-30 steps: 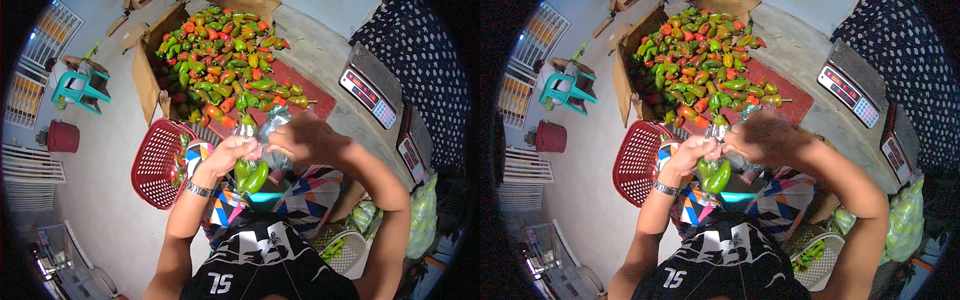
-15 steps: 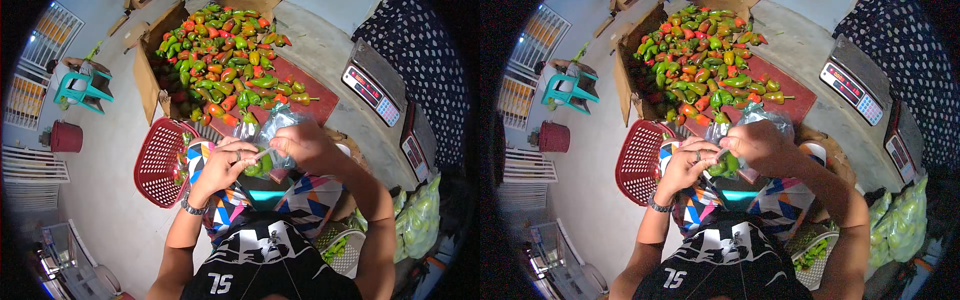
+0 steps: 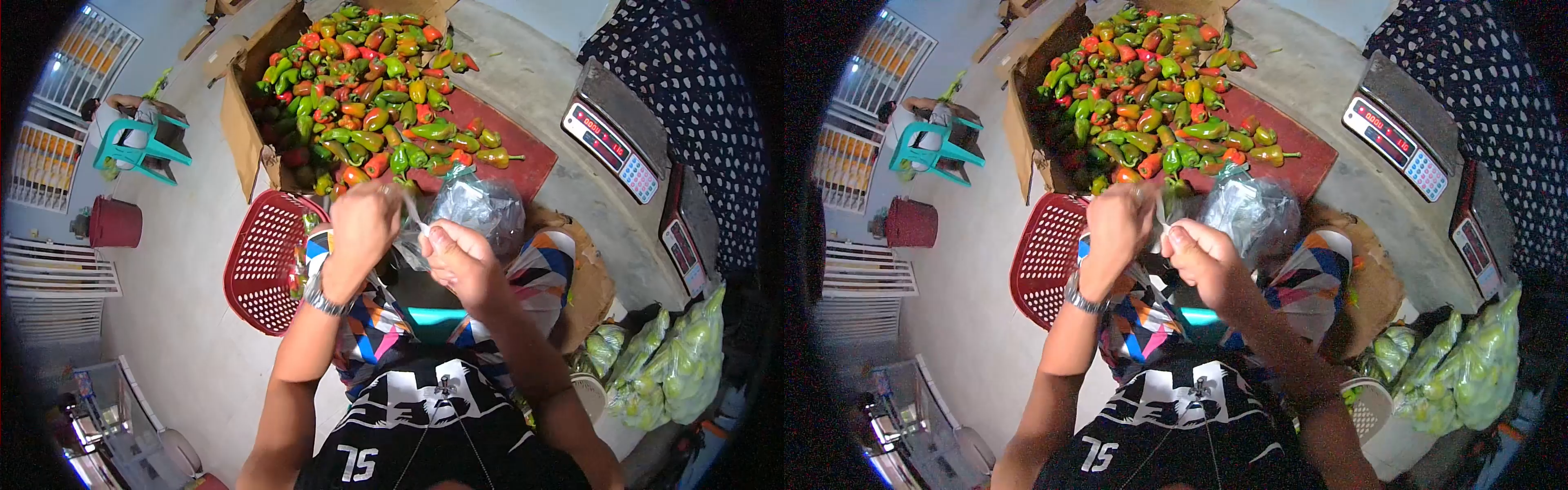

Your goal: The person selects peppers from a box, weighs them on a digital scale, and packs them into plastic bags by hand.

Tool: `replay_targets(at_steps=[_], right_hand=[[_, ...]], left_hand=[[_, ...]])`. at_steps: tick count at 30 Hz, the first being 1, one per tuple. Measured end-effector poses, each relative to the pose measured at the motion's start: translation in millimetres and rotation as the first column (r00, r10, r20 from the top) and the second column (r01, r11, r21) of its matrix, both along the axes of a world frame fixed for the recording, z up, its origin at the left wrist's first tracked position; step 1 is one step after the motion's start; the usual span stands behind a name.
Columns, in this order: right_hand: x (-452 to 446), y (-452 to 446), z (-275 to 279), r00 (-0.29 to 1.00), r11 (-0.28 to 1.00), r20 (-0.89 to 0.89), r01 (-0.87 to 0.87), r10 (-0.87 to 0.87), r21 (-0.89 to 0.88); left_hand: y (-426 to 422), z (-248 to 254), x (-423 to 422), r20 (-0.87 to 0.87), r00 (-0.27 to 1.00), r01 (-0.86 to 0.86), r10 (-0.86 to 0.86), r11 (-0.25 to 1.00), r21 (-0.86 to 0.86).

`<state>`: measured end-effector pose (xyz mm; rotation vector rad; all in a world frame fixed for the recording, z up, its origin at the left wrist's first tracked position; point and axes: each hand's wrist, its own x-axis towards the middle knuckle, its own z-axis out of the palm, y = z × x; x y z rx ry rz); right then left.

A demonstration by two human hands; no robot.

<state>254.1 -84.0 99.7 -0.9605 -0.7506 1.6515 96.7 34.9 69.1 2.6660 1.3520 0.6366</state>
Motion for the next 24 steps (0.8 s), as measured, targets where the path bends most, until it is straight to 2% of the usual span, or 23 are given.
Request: replay_targets(at_steps=[2, 3, 4, 5, 6, 8, 9, 10, 11, 12, 13, 14, 15, 16, 17, 18, 19, 20, 21, 22, 24], right_hand=[[-13, -7, -8, 0.987, 0.997, -0.160, 0.010, 0.002, 0.076], [-20, -10, -11, 0.969, 0.996, -0.249, 0.015, 0.008, 0.091], [-24, -12, -13, 0.942, 0.994, -0.335, 0.022, 0.015, 0.107], [-25, -13, -18, 0.866, 0.993, -0.496, 0.000, 0.059, 0.119], [-22, -12, -24, 0.820, 0.986, -0.563, -0.013, 0.106, 0.166], [-16, -10, -46, 0.704, 0.966, -0.680, -0.033, 0.204, 0.256], [-7, -3, -56, 0.775, 0.969, -0.601, -0.056, 0.195, 0.242], [1, 4, -65, 0.835, 0.970, -0.516, -0.081, 0.190, 0.227], [16, -1, -44, 0.964, 0.999, -0.267, 0.018, -0.006, 0.042], [30, 0, -41, 0.991, 0.997, -0.111, 0.077, -0.077, -0.003], [44, 1, -38, 0.990, 0.990, 0.049, 0.134, -0.131, -0.051], [60, 9, -44, 0.993, 0.995, 0.069, 0.097, -0.097, 0.009], [68, 12, -46, 0.994, 0.996, 0.091, 0.055, -0.061, 0.069], [58, 12, -40, 0.988, 0.987, 0.032, 0.152, -0.153, 0.053], [39, 13, -30, 0.969, 0.969, -0.025, 0.246, -0.245, 0.035], [21, 13, -20, 0.939, 0.942, -0.080, 0.336, -0.334, 0.012], [8, 12, -13, 0.804, 0.915, -0.442, 0.385, -0.398, -0.123], [8, 8, -40, 0.608, 0.943, -0.756, 0.330, -0.243, -0.037], [12, 9, -47, 0.639, 0.936, -0.769, 0.277, -0.011, 0.218], [16, 8, -53, 0.657, 0.864, -0.722, 0.215, 0.218, 0.456], [27, 10, -60, 0.691, 0.873, -0.619, -0.036, 0.374, 0.487]], left_hand=[[9, 26, 30, 0.360, 0.932, 0.115, -0.040, 0.975, -0.189], [9, 43, 42, 0.406, 0.914, 0.129, 0.014, 0.938, -0.322], [5, 63, 54, 0.547, 0.831, 0.248, 0.107, 0.808, -0.535], [5, 69, 57, 0.709, 0.701, 0.484, 0.080, 0.677, -0.555], [6, 72, 60, 0.837, 0.539, 0.693, 0.096, 0.514, -0.506], [6, 70, 51, 0.887, 0.453, 0.874, 0.089, 0.153, -0.462], [6, 74, 47, 0.854, 0.515, 0.850, 0.068, 0.092, -0.519], [10, 75, 43, 0.828, 0.560, 0.824, 0.021, 0.086, -0.560], [16, 74, 39, 0.798, 0.602, 0.797, -0.027, 0.080, -0.598], [22, 73, 37, 0.764, 0.640, 0.768, -0.076, 0.076, -0.636], [28, 67, 35, 0.670, 0.741, 0.666, -0.039, 0.164, -0.727], [36, 59, 37, 0.609, 0.787, 0.606, -0.102, 0.315, -0.731], [40, 63, 46, 0.490, 0.847, 0.517, -0.204, 0.528, -0.674], [39, 66, 57, 0.344, 0.900, 0.426, -0.268, 0.715, -0.554], [32, 55, 69, 0.445, 0.855, 0.440, -0.267, 0.828, -0.349], [19, 57, 82, 0.535, 0.815, 0.460, -0.220, 0.808, -0.368], [3, 70, 93, 0.639, 0.742, 0.550, -0.200, 0.727, -0.411], [-5, 80, 100, 0.733, 0.660, 0.639, -0.165, 0.635, -0.433], [-3, 80, 99, 0.816, 0.557, 0.772, -0.153, 0.458, -0.441], [1, 78, 93, 0.886, 0.452, 0.872, -0.108, 0.265, -0.412], [11, 65, 78, 0.904, 0.428, 0.904, 0.015, -0.036, -0.427]])
